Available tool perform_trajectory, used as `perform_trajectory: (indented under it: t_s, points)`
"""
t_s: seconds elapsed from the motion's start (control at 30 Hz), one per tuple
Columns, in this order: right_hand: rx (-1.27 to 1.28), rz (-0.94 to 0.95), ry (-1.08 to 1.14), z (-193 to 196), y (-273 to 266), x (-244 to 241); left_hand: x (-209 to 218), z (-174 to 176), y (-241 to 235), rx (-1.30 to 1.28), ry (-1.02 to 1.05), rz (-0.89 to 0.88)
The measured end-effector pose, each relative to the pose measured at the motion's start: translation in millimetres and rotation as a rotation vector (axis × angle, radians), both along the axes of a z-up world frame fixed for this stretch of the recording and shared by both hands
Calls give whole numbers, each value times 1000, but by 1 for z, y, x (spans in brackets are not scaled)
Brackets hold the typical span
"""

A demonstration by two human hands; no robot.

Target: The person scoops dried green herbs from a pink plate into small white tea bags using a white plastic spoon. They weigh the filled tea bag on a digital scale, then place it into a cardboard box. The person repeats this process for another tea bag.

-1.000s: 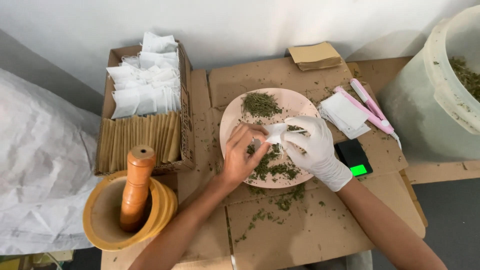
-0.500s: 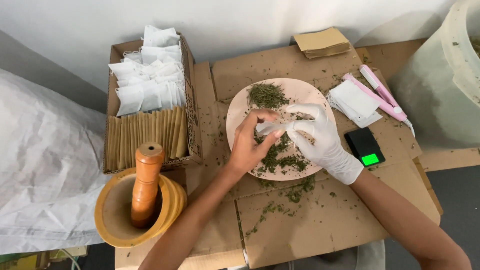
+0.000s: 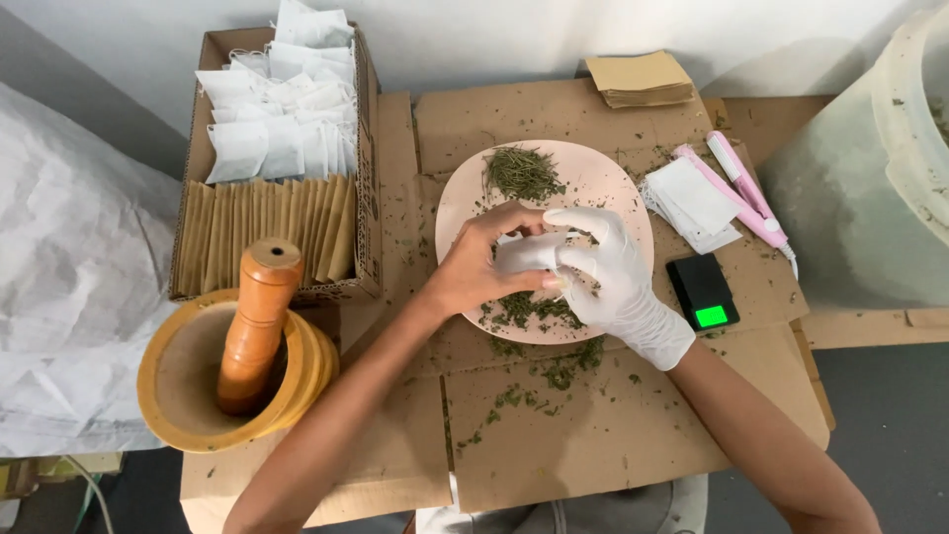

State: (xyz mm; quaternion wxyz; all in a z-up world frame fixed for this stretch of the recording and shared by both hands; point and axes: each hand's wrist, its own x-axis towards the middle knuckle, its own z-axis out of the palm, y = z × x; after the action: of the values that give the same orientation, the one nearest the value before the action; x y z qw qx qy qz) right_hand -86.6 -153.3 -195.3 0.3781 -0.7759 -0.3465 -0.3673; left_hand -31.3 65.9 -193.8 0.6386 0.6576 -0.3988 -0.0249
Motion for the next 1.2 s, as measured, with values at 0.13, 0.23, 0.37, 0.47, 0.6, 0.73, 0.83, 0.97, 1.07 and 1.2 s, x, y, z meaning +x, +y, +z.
perform_trajectory:
  t_s: [0.13, 0.23, 0.37, 0.47, 0.6, 0.73, 0.83, 0.97, 1.07, 1.2]
  points:
    - [-22, -2, -23, 10, 0, -1, -5, 21, 3, 18, -33, -2]
    - [-14, 14, -48, 15, -4, 0, -4, 24, 1, 27, -48, -11]
    - [-46, -5, -33, 34, -4, -6, 0, 13, -1, 23, -46, 41]
    - [-32, -26, -4, 19, -16, 2, 6, 7, -1, -10, -41, 67]
    - [-164, -220, 4, 30, -25, 4, 16, -8, -1, -47, -82, 198]
    - [-586, -393, 18, 9, -51, 19, 12, -10, 9, -54, -132, 335]
    - [-689, -403, 15, 1, -53, 22, 9, -16, 17, -62, -137, 431]
    - [-684, -412, 54, -4, -52, 23, 12, -22, 18, -41, -190, 540]
    - [-598, -397, 58, -3, -53, 22, 15, -28, 21, -58, -230, 589]
    - [-244, -318, 186, 8, -49, 21, 14, -28, 22, -72, -254, 602]
